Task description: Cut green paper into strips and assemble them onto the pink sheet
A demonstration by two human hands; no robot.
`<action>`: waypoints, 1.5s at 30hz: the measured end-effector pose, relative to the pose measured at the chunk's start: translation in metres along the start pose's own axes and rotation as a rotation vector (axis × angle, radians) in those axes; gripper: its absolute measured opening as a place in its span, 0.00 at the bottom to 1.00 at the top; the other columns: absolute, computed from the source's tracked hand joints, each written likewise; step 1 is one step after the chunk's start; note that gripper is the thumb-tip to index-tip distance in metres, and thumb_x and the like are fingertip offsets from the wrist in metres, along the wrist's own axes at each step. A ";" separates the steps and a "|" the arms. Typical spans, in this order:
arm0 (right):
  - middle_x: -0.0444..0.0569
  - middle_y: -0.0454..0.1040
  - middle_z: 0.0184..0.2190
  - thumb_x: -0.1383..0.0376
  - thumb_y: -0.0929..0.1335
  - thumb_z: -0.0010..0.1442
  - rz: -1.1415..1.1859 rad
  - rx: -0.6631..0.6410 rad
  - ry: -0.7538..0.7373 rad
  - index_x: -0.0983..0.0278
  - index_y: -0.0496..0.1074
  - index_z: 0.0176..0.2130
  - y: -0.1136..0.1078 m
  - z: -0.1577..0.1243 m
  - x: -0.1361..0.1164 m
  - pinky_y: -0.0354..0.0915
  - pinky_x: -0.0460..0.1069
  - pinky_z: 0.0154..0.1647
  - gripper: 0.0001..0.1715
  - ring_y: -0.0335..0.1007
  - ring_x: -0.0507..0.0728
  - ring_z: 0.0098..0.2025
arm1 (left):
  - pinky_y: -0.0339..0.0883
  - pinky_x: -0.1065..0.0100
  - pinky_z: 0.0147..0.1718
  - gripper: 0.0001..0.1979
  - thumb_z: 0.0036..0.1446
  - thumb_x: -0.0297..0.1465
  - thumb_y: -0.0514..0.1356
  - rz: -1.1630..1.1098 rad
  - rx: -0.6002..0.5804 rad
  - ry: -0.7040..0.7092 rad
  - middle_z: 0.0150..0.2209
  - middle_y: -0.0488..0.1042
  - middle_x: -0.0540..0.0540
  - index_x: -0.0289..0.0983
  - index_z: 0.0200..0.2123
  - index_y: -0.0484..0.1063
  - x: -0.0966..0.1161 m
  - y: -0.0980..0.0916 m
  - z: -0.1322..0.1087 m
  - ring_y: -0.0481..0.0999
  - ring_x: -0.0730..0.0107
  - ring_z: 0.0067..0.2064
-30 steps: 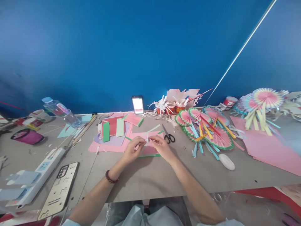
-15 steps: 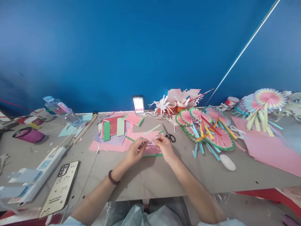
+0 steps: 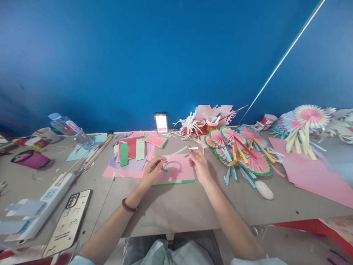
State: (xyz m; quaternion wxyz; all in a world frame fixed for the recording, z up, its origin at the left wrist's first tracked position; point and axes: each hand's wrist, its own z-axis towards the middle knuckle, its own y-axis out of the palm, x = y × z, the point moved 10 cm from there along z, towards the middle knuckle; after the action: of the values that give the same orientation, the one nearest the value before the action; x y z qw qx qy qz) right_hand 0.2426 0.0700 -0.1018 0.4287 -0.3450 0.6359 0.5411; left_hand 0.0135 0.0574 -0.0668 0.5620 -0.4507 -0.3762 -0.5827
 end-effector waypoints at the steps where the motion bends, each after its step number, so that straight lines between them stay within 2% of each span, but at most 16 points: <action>1: 0.45 0.77 0.37 0.58 0.77 0.45 -0.049 -0.082 0.012 0.59 0.67 0.45 0.012 -0.005 0.006 0.63 0.44 0.22 0.30 0.67 0.49 0.25 | 0.69 0.68 0.28 0.16 0.59 0.44 0.59 -0.037 -0.016 -0.018 0.34 0.76 0.44 0.38 0.36 0.76 -0.001 0.002 0.000 0.72 0.70 0.30; 3: 0.48 0.78 0.44 0.60 0.77 0.47 -0.116 -0.254 0.033 0.56 0.63 0.55 0.036 -0.018 0.018 0.66 0.46 0.24 0.39 0.69 0.49 0.25 | 0.69 0.68 0.30 0.15 0.59 0.44 0.60 -0.070 -0.052 -0.024 0.33 0.76 0.44 0.37 0.36 0.76 0.000 0.009 -0.002 0.73 0.69 0.31; 5: 0.50 0.77 0.48 0.62 0.76 0.49 -0.141 -0.354 0.063 0.53 0.59 0.60 0.052 -0.029 0.029 0.70 0.47 0.28 0.44 0.72 0.50 0.27 | 0.69 0.67 0.33 0.15 0.59 0.44 0.61 -0.082 -0.084 -0.008 0.32 0.76 0.45 0.36 0.36 0.75 0.003 0.014 -0.005 0.74 0.68 0.33; 8: 0.47 0.78 0.43 0.61 0.76 0.50 -0.115 -0.360 0.073 0.52 0.58 0.63 0.056 -0.034 0.033 0.73 0.50 0.36 0.46 0.76 0.53 0.34 | 0.68 0.68 0.33 0.15 0.60 0.43 0.61 -0.103 -0.156 -0.013 0.33 0.75 0.45 0.36 0.37 0.73 0.007 0.024 -0.008 0.74 0.69 0.33; 13: 0.44 0.78 0.38 0.59 0.75 0.51 -0.080 -0.389 0.030 0.51 0.61 0.62 0.060 -0.034 0.023 0.74 0.52 0.40 0.42 0.76 0.52 0.32 | 0.66 0.69 0.30 0.13 0.63 0.41 0.58 -0.148 -0.294 -0.070 0.34 0.74 0.45 0.37 0.40 0.70 0.013 0.037 -0.015 0.73 0.71 0.33; 20: 0.46 0.78 0.39 0.59 0.75 0.53 -0.094 -0.407 0.015 0.52 0.60 0.61 0.061 -0.036 0.020 0.74 0.53 0.42 0.40 0.77 0.54 0.34 | 0.68 0.69 0.31 0.11 0.63 0.40 0.59 -0.209 -0.315 -0.045 0.35 0.70 0.48 0.38 0.40 0.66 0.017 0.040 -0.015 0.74 0.71 0.34; 23: 0.45 0.78 0.41 0.59 0.74 0.54 -0.100 -0.419 0.010 0.51 0.60 0.62 0.060 -0.036 0.022 0.74 0.54 0.44 0.40 0.77 0.54 0.35 | 0.67 0.70 0.28 0.11 0.62 0.40 0.59 -0.199 -0.309 -0.032 0.35 0.69 0.47 0.38 0.40 0.68 0.016 0.039 -0.015 0.73 0.71 0.33; 26: 0.45 0.78 0.40 0.59 0.75 0.53 -0.097 -0.423 -0.007 0.51 0.60 0.62 0.060 -0.036 0.022 0.74 0.54 0.44 0.41 0.77 0.54 0.37 | 0.64 0.72 0.26 0.17 0.63 0.39 0.59 -0.156 -0.342 -0.045 0.35 0.68 0.47 0.40 0.52 0.68 0.013 0.040 -0.016 0.71 0.73 0.30; 28: 0.46 0.78 0.40 0.58 0.75 0.53 -0.101 -0.427 -0.016 0.52 0.60 0.63 0.060 -0.036 0.022 0.74 0.54 0.44 0.42 0.77 0.55 0.38 | 0.63 0.72 0.26 0.25 0.63 0.39 0.59 -0.136 -0.361 -0.050 0.35 0.68 0.49 0.43 0.61 0.62 0.011 0.040 -0.016 0.68 0.76 0.28; 31: 0.46 0.78 0.39 0.59 0.74 0.54 -0.118 -0.433 -0.031 0.53 0.59 0.63 0.061 -0.037 0.021 0.73 0.54 0.45 0.41 0.76 0.55 0.39 | 0.62 0.72 0.27 0.29 0.62 0.38 0.59 -0.116 -0.354 -0.055 0.33 0.67 0.50 0.42 0.65 0.57 0.008 0.039 -0.016 0.65 0.77 0.27; 36: 0.46 0.78 0.40 0.60 0.72 0.56 -0.123 -0.435 -0.039 0.53 0.59 0.62 0.061 -0.040 0.020 0.73 0.56 0.47 0.38 0.76 0.55 0.39 | 0.58 0.72 0.24 0.23 0.60 0.39 0.60 -0.040 -0.251 -0.088 0.22 0.62 0.56 0.38 0.56 0.67 0.005 0.036 -0.014 0.61 0.76 0.23; 39: 0.49 0.77 0.46 0.58 0.73 0.54 -0.102 -0.390 -0.028 0.53 0.62 0.58 0.058 -0.038 0.016 0.74 0.56 0.44 0.35 0.77 0.55 0.37 | 0.57 0.72 0.23 0.19 0.60 0.41 0.60 0.010 -0.197 -0.086 0.19 0.61 0.58 0.36 0.50 0.70 0.006 0.034 -0.012 0.60 0.76 0.21; 42: 0.50 0.73 0.54 0.57 0.74 0.52 -0.079 -0.256 -0.068 0.55 0.68 0.50 0.045 -0.030 0.004 0.74 0.52 0.36 0.26 0.77 0.55 0.36 | 0.62 0.70 0.26 0.17 0.61 0.40 0.59 0.105 -0.171 -0.047 0.21 0.69 0.54 0.37 0.48 0.73 0.013 0.033 -0.007 0.67 0.73 0.23; 45: 0.49 0.74 0.48 0.55 0.74 0.52 -0.044 -0.127 -0.100 0.59 0.72 0.42 0.028 -0.020 -0.003 0.71 0.48 0.30 0.19 0.74 0.54 0.36 | 0.68 0.64 0.37 0.13 0.62 0.36 0.59 0.289 -0.163 0.074 0.27 0.78 0.48 0.40 0.47 0.76 0.025 0.035 0.004 0.76 0.66 0.31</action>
State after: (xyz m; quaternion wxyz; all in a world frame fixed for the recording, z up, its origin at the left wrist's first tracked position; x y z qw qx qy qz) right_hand 0.2151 0.0550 -0.0871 0.4490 -0.3579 0.5702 0.5875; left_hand 0.0493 0.0504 -0.0441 0.6151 -0.5223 -0.2378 -0.5406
